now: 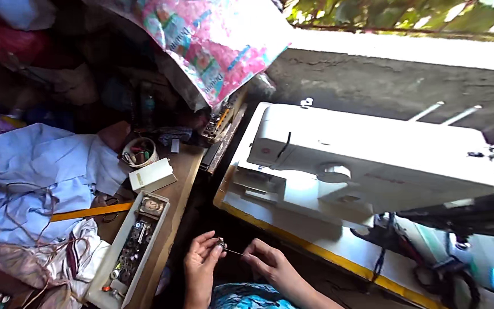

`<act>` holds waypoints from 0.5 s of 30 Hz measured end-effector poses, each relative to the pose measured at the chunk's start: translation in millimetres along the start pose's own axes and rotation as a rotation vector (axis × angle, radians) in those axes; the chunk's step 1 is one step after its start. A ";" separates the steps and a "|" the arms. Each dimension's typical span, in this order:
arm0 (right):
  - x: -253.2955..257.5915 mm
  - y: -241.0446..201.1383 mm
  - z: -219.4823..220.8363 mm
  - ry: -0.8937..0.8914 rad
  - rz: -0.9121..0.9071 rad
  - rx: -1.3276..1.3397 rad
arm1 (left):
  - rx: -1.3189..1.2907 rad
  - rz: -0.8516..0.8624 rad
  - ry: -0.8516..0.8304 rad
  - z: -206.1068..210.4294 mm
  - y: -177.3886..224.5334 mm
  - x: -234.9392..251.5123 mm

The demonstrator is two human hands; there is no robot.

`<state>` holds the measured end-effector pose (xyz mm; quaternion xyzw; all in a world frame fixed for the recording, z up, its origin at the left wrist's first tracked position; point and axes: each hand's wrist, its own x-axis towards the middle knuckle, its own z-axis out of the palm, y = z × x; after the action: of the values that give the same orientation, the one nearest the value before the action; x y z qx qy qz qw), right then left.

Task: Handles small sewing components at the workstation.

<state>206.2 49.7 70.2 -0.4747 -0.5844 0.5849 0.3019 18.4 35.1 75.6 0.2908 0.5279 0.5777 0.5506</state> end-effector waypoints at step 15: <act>-5.0 -2.3 -2.3 0.111 0.039 0.122 | -0.214 -0.375 -0.123 3.8 12.5 7.6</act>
<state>209.7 46.4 73.7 -0.4984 -0.5208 0.5978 0.3507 16.2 45.3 86.4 0.1621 0.4737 0.4989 0.7074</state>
